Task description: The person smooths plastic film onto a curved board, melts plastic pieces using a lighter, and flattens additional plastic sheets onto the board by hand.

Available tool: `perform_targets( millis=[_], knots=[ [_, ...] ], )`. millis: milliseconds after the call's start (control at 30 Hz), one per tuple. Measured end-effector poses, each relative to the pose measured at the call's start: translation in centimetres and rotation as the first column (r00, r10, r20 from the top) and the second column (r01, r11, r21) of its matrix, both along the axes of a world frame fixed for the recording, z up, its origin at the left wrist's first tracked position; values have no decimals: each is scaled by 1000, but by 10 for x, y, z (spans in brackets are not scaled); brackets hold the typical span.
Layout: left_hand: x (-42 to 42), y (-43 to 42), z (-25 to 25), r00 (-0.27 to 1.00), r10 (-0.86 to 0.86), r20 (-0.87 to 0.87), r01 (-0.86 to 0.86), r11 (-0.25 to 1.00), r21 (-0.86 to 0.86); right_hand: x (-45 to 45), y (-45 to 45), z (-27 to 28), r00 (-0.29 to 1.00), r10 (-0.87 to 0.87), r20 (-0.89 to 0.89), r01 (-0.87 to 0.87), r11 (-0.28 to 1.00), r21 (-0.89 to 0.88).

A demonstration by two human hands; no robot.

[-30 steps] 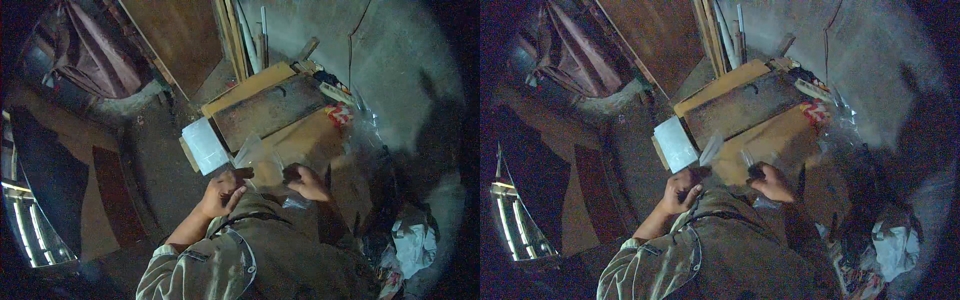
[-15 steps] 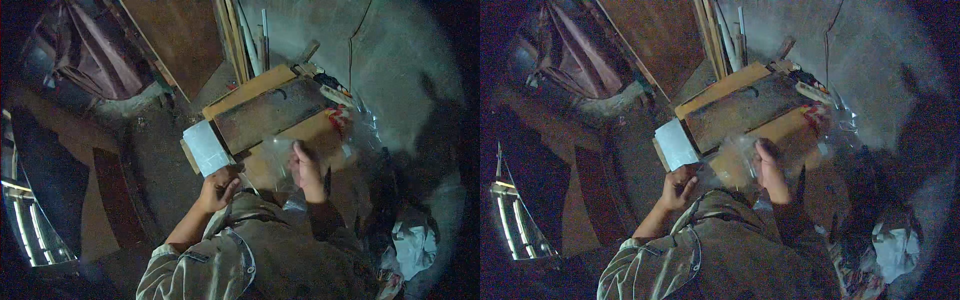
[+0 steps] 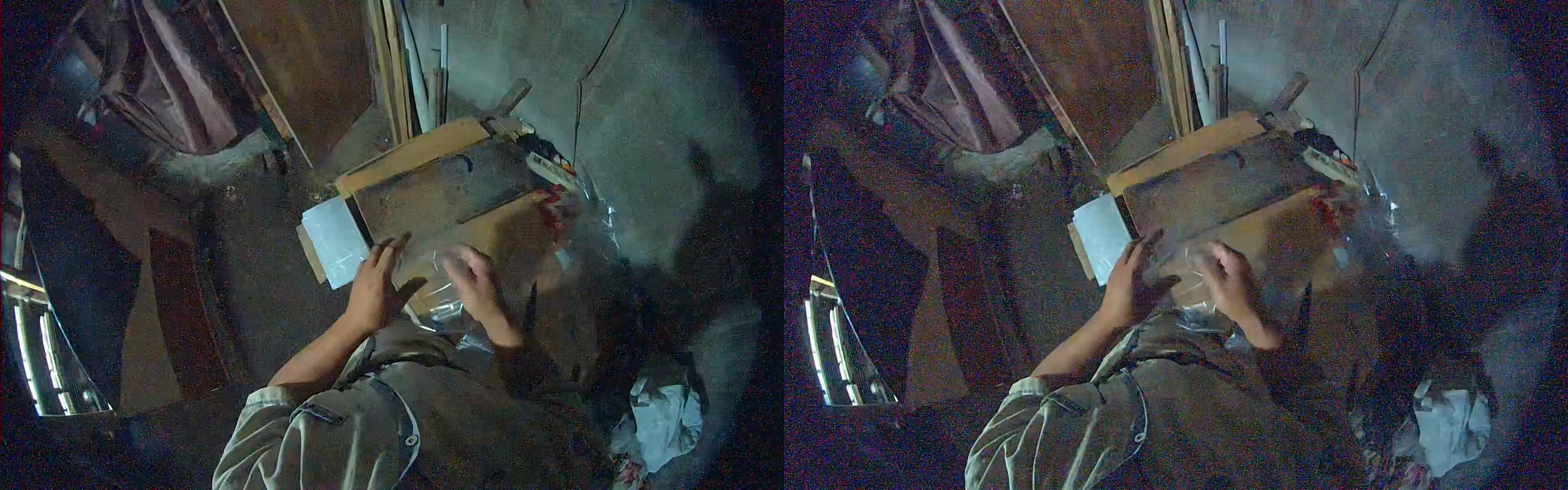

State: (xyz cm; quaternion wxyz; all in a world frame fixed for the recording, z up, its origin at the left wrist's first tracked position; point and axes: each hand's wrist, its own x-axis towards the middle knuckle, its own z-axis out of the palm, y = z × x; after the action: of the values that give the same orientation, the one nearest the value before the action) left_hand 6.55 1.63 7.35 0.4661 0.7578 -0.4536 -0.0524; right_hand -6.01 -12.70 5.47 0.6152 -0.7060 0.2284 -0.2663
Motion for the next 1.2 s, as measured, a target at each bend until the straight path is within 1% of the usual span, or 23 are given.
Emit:
perform_targets(
  millis=[33,133,167,200,267,333,367,467,533,567,600,667,733,800,867,900,967,1000,1033,1067,1133,1167,1200],
  knots=[
    [4,-7,-11,971,-48,-232,27,995,-92,-1,2,5,997,43,-65,-43,999,-8],
    [14,-2,-23,990,-76,-118,79,997,22,-8,-1,5,984,80,-159,-106,981,-161],
    [20,-2,-45,928,-63,-368,53,998,-37,-11,0,5,992,53,-118,-76,977,-199],
    [19,-2,-44,880,-79,-469,41,995,-90,-13,-1,5,997,27,-74,-44,971,-235],
    [17,0,-43,754,-119,-646,-14,980,-197,-16,-12,-10,995,98,9,-96,986,-135],
    [17,2,-30,664,17,-748,-142,985,-103,-22,-11,-9,1000,13,-14,-9,976,218],
    [18,3,-23,703,88,-705,-195,978,-72,-26,-8,-6,998,-60,1,54,913,405],
    [26,7,-14,571,115,-813,-293,953,-71,-34,-13,-40,967,-251,-45,248,885,394],
    [26,7,-22,614,120,-780,-275,959,-69,-39,-14,-31,983,-156,-99,179,932,314],
    [26,7,-25,657,119,-745,-252,966,-67,-38,-13,-30,984,-145,-104,140,989,-52],
    [25,6,-24,657,122,-744,-254,965,-66,-37,-13,-28,984,-137,-111,80,907,-413],
    [22,3,-21,744,119,-657,-210,976,-62,-29,-10,2,982,-89,-165,5,892,-451],
    [18,2,-26,728,30,-685,-177,973,-146,-20,-10,15,989,2,-145,-81,839,-538],
    [12,2,-25,796,90,-599,-105,994,10,-14,-16,-6,992,-25,-121,-43,847,-530],
    [3,0,-27,769,41,-638,-67,998,-16,-4,-27,-5,973,129,-193,-180,944,-275],
    [1,-1,-32,828,35,-560,-70,997,-40,-3,-27,-5,973,133,-187,-183,943,-278],
    [0,1,-40,884,35,-467,-81,994,-78,-5,-28,-5,993,-88,-75,62,952,-299],
    [0,4,-35,844,80,-530,-87,996,12,-6,-30,-18,995,-80,-62,57,950,-308],
    [-2,10,-33,798,130,-589,-85,991,104,-9,-31,-46,975,-202,96,214,968,-128],
    [-2,16,-47,802,132,-583,-94,991,95,-13,-36,-59,973,-211,96,231,894,-384],
    [4,27,-75,773,-107,-626,83,994,-67,-15,-41,-64,933,-325,158,315,518,-796],
    [4,32,-76,779,-112,-617,80,994,-79,-21,-34,-55,945,-310,101,326,909,-258],
    [1,37,-57,799,-79,-596,120,992,30,-22,-27,-38,964,-256,69,210,894,395]
  ],
)
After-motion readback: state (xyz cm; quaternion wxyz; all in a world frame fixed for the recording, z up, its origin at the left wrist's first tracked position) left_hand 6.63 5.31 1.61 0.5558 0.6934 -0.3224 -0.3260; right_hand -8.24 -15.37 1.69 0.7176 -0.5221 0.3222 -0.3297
